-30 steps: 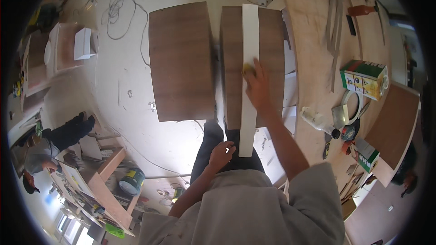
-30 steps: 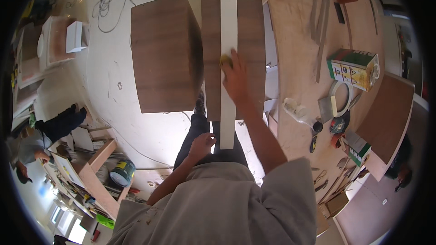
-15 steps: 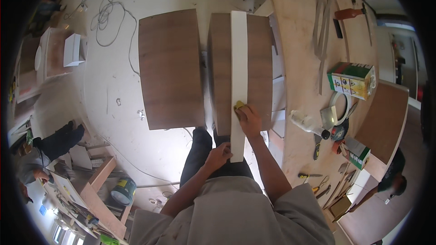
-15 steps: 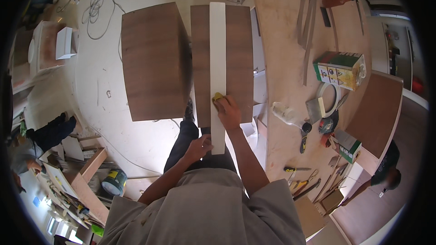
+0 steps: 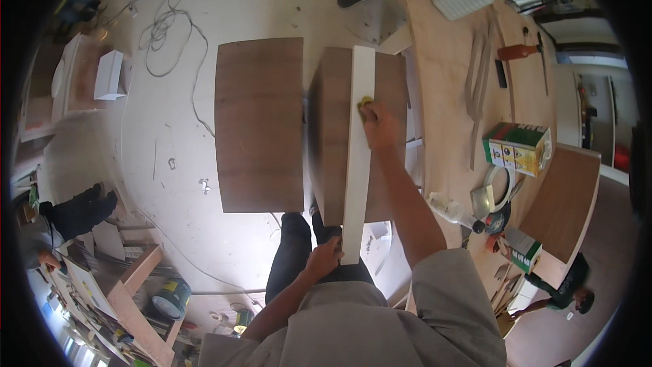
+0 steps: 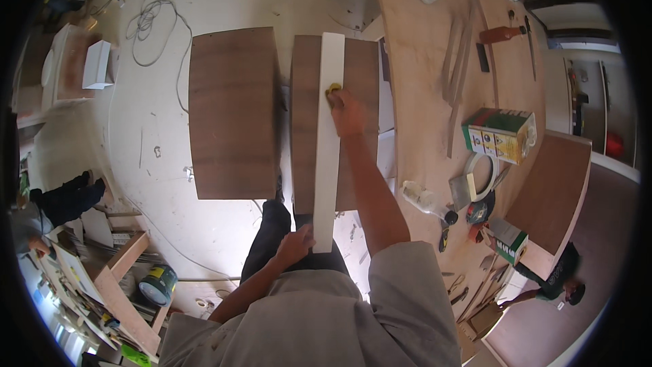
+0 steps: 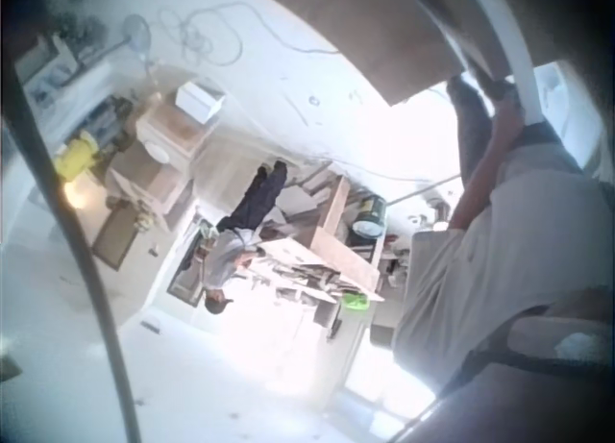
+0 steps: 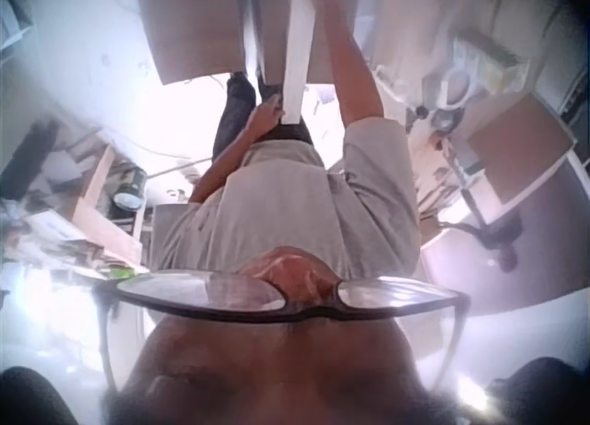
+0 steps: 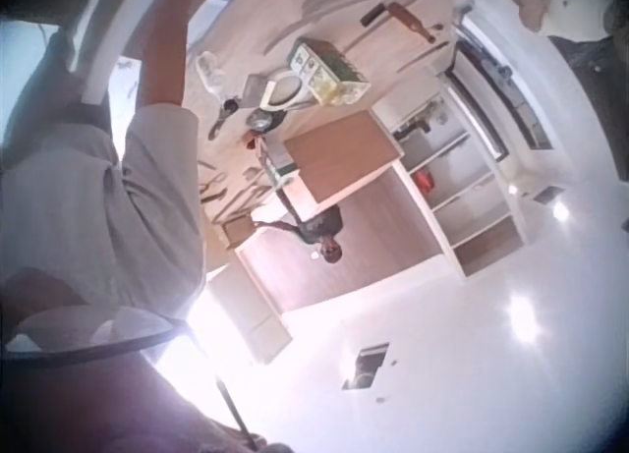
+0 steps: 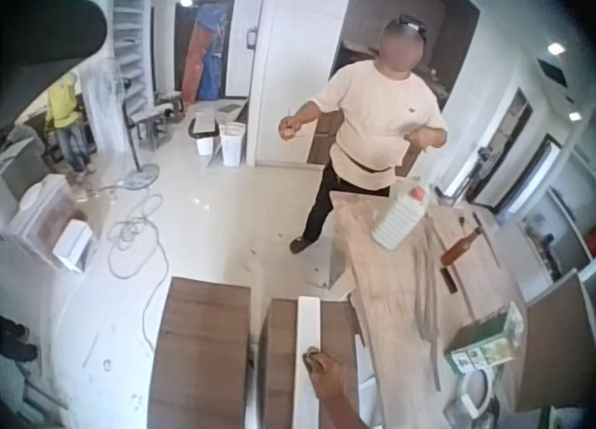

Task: Applying and smoothing a white laminate strip onto a wooden cabinet component.

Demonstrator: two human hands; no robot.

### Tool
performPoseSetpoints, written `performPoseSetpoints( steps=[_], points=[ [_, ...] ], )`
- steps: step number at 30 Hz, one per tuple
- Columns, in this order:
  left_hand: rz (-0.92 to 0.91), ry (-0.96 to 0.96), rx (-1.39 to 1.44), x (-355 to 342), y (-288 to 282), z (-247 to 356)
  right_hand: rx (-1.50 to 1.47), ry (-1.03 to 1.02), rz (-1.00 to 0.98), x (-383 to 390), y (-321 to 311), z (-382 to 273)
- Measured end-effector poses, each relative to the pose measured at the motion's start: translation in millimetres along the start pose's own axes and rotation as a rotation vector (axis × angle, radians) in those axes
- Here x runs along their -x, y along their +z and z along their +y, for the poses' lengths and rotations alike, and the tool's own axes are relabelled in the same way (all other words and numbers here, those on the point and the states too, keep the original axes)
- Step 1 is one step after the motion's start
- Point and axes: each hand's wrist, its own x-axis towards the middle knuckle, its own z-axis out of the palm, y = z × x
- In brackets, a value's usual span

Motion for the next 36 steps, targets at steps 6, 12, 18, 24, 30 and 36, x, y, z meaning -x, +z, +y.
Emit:
performPoseSetpoints(
  steps=[6,12,18,24,30,36],
  points=[
    [0.031,-0.012,0.075,2.8,10.0,-8.1,0.171,-0.054,0.023,-112.3,16.3,-6.7],
    [0.052,0.051,0.154,-1.8,20.2,-10.7,0.324,-0.292,-0.021,-76.2,1.7,10.2],
    [0.048,0.032,0.252,-0.5,8.8,-10.5,0.192,-0.265,-0.314,136.4,-50.1,-8.7],
    [-0.014,0.024,0.132,-10.7,8.2,-5.3,0.366,-0.246,-0.317,71.8,-33.0,13.4],
    [-0.032,-0.018,0.133,-11.1,8.6,-4.4,0.307,-0.387,-0.202,-69.5,6.1,2.8],
    [-0.021,-0.016,0.136,-9.2,13.1,0.6,0.257,-0.401,-0.098,-134.3,28.1,-4.4]
  ],
)
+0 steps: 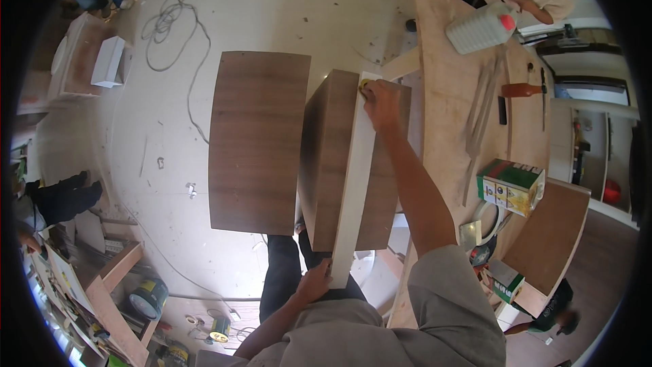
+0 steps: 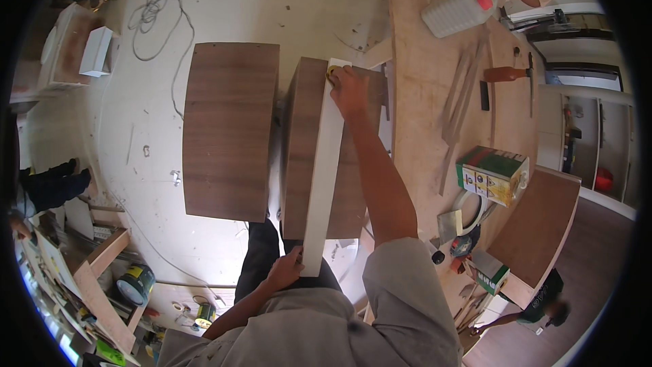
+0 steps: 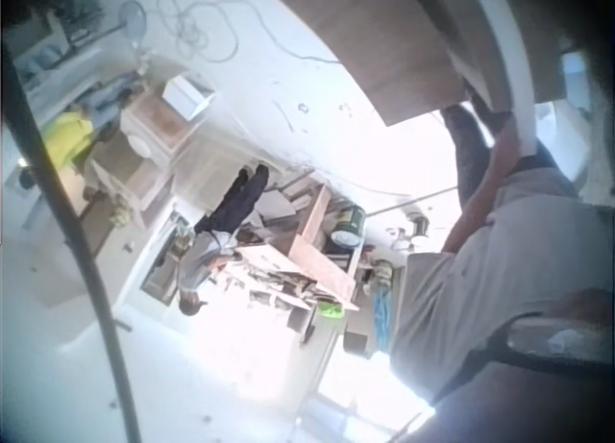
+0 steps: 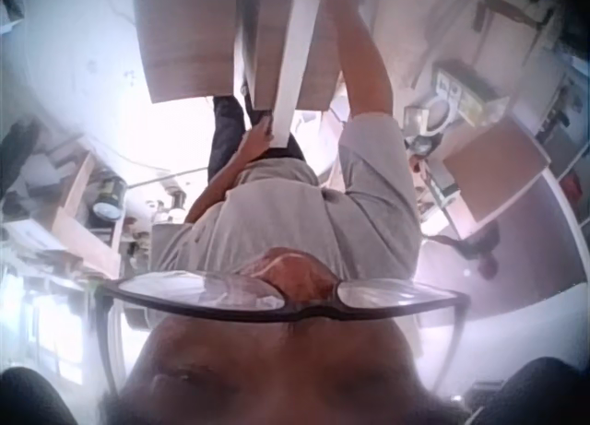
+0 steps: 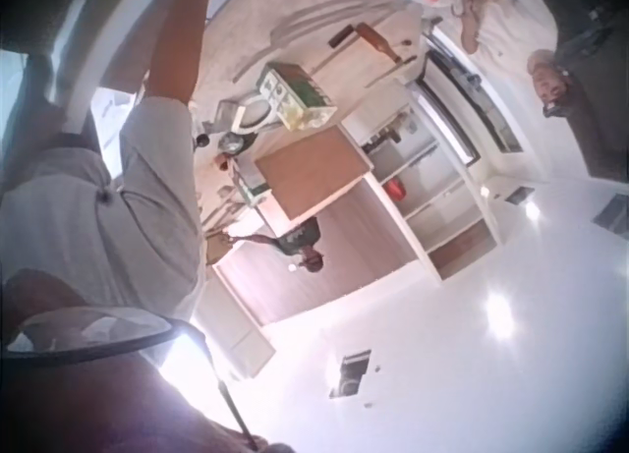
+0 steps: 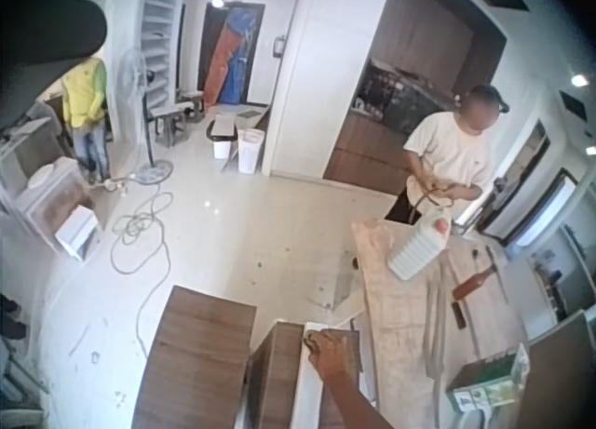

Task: Applying and smoothing a white laminate strip onto a wooden cabinet component.

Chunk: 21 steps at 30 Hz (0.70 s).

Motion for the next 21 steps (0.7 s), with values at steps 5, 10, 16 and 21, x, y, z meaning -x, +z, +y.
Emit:
performPoseSetpoints(
  steps=[5,10,16,21],
  points=[
    [0.010,0.044,0.052,-14.8,32.3,7.7,-0.102,0.027,0.073,-24.5,0.3,7.2],
    [0.098,0.106,0.102,-16.7,64.6,-13.1,-0.060,0.086,0.070,-0.6,-4.6,-13.3],
    [-0.004,-0.028,0.223,-19.9,75.4,-27.6,-0.027,0.093,-0.060,114.3,-19.2,-46.2],
    [0.030,0.057,0.246,-23.1,72.7,-31.6,-0.046,0.180,-0.082,148.4,-27.2,-61.5]
  ],
)
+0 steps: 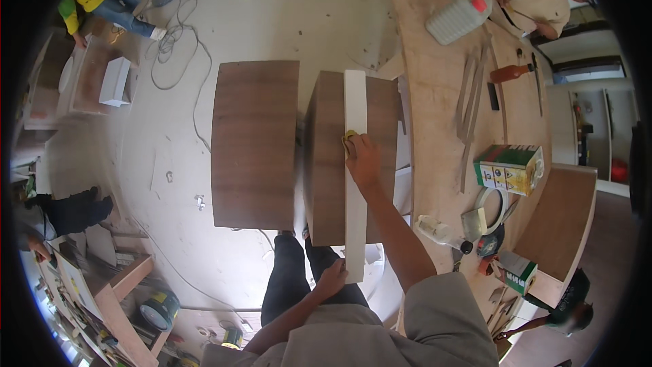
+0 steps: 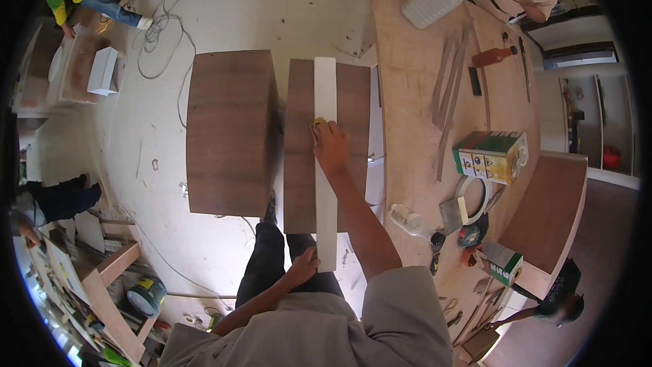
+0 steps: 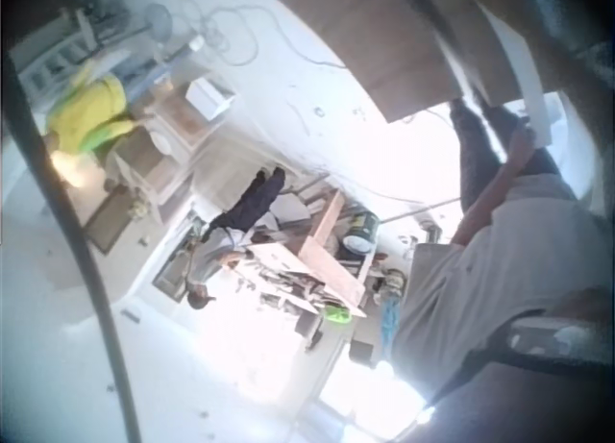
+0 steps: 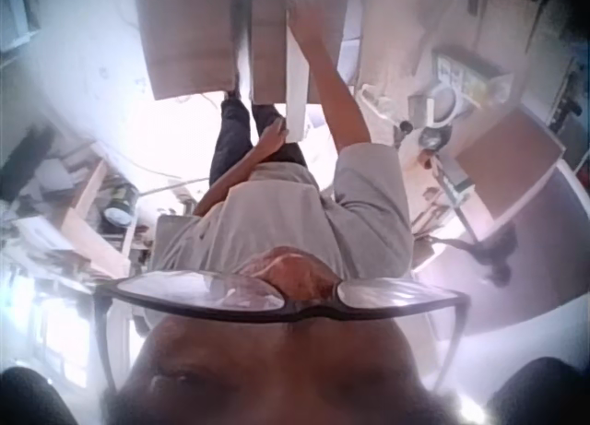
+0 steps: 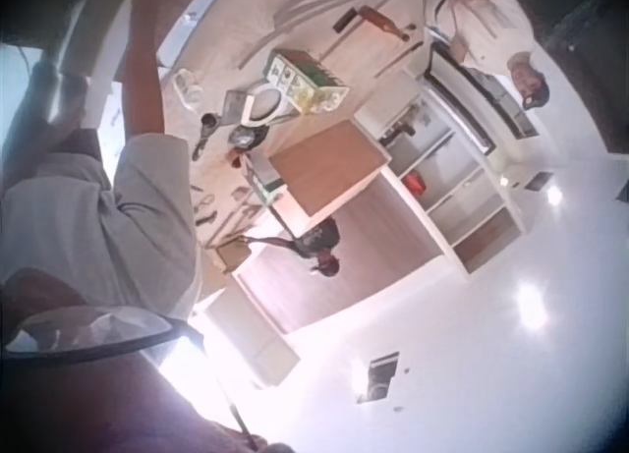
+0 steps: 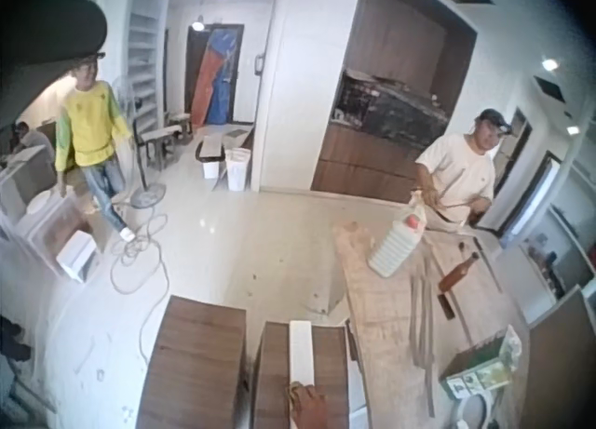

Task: Applying and smoothing a white laminate strip onto a wooden cabinet component.

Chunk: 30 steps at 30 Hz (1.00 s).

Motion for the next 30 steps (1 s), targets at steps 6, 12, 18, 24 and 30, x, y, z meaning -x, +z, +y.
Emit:
performPoseSetpoints(
  steps=[6,12,18,24,30],
  points=[
    [-0.029,0.097,-0.189,-4.7,16.8,19.4,0.075,-0.181,0.281,-48.9,0.8,53.6],
    [-0.049,-0.020,-0.082,-0.3,1.7,7.9,0.074,-0.062,0.116,-123.4,9.8,11.9],
    [0.011,-0.080,-0.045,-17.3,-6.6,58.6,0.075,-0.082,0.139,-151.4,15.7,18.6],
    [0.120,-0.012,-0.073,-27.4,-7.1,59.9,0.094,-0.093,0.135,-172.6,21.6,8.1],
    [0.159,0.017,-0.135,-34.4,3.2,42.0,0.166,-0.051,0.116,-196.5,24.3,10.3]
  ],
)
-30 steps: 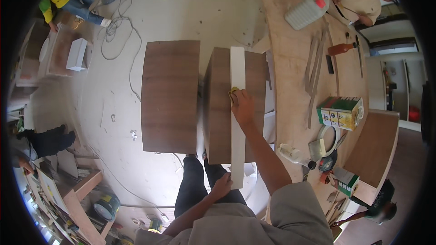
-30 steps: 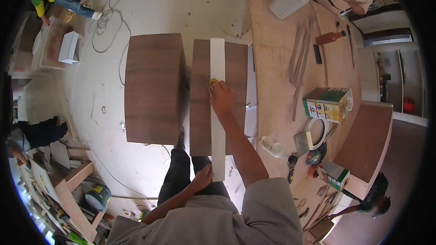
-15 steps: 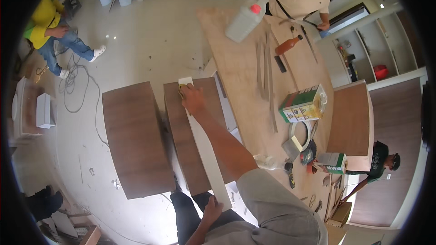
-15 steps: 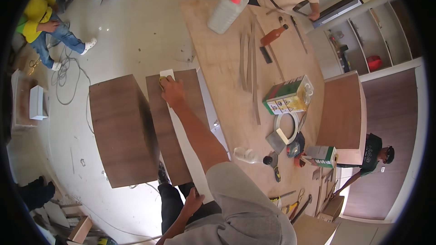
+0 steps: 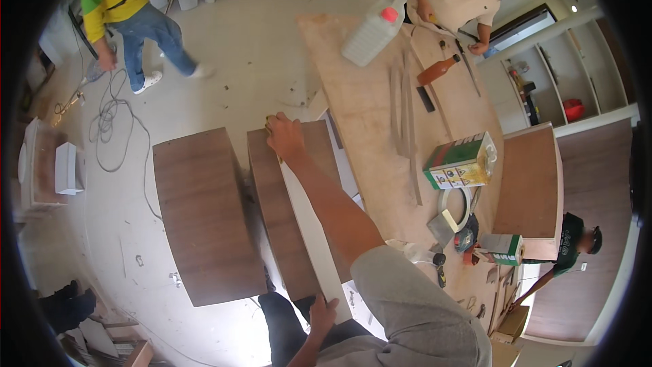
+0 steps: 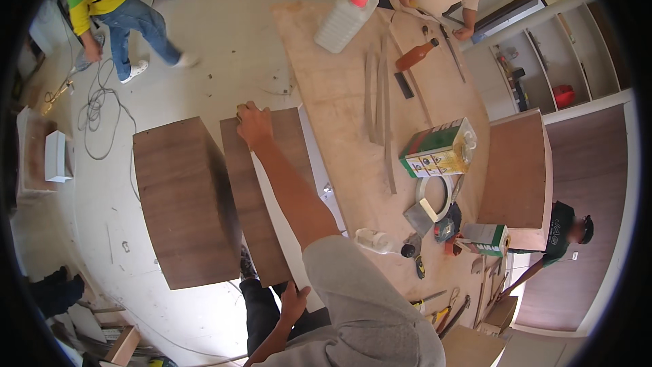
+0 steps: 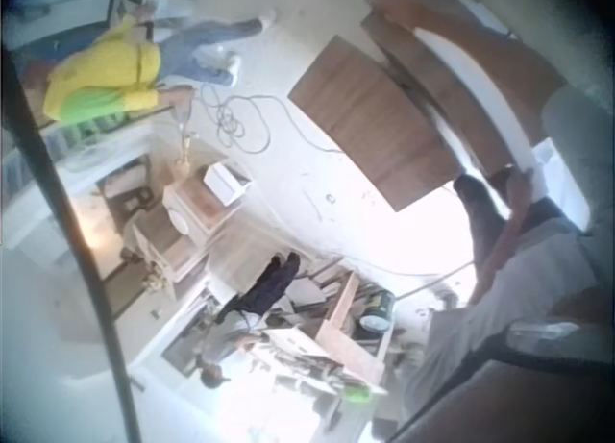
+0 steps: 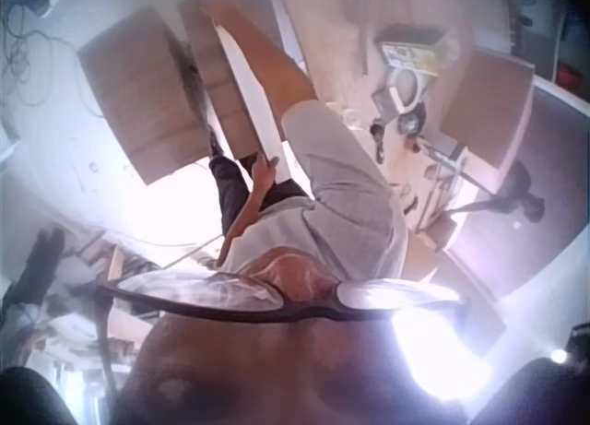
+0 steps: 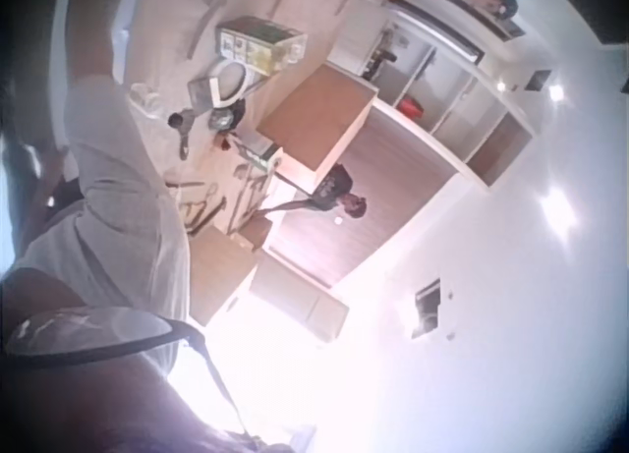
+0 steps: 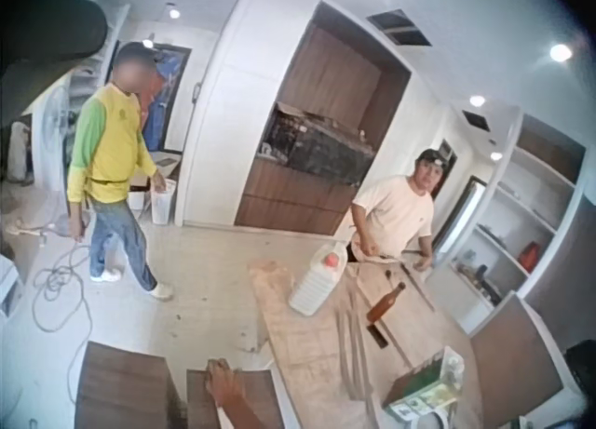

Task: Applying and smoothing a white laminate strip onto a wooden cabinet component.

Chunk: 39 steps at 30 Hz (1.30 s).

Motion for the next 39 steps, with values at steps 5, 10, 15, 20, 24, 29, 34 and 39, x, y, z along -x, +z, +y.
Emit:
performPoseSetpoints(
  steps=[5,10,15,20,24,29,34,39],
  points=[
    [-0.042,0.045,0.045,7.0,-15.7,27.9,0.096,-0.123,0.046,22.1,3.3,8.2],
    [-0.056,-0.045,0.072,2.4,-13.3,20.0,-0.045,-0.084,0.169,101.4,-11.4,7.5],
    [-0.089,-0.046,0.044,-0.2,-14.2,12.6,0.024,-0.005,0.110,159.1,-19.8,10.5],
    [-0.090,-0.030,0.038,-2.8,-11.3,5.1,0.094,0.102,0.031,102.5,-10.1,11.6],
    [-0.088,-0.006,0.074,-1.9,-9.3,10.3,0.197,0.115,-0.062,58.6,-1.3,34.7],
    [-0.084,-0.023,0.066,2.4,-18.9,16.0,0.193,0.128,-0.026,52.3,8.8,30.5],
    [-0.092,-0.016,0.032,0.5,-14.4,12.0,0.213,0.142,0.002,29.5,5.5,34.7],
    [-0.102,0.033,0.034,1.0,-12.2,13.6,0.101,0.191,-0.027,5.2,-19.7,44.0]
  ],
)
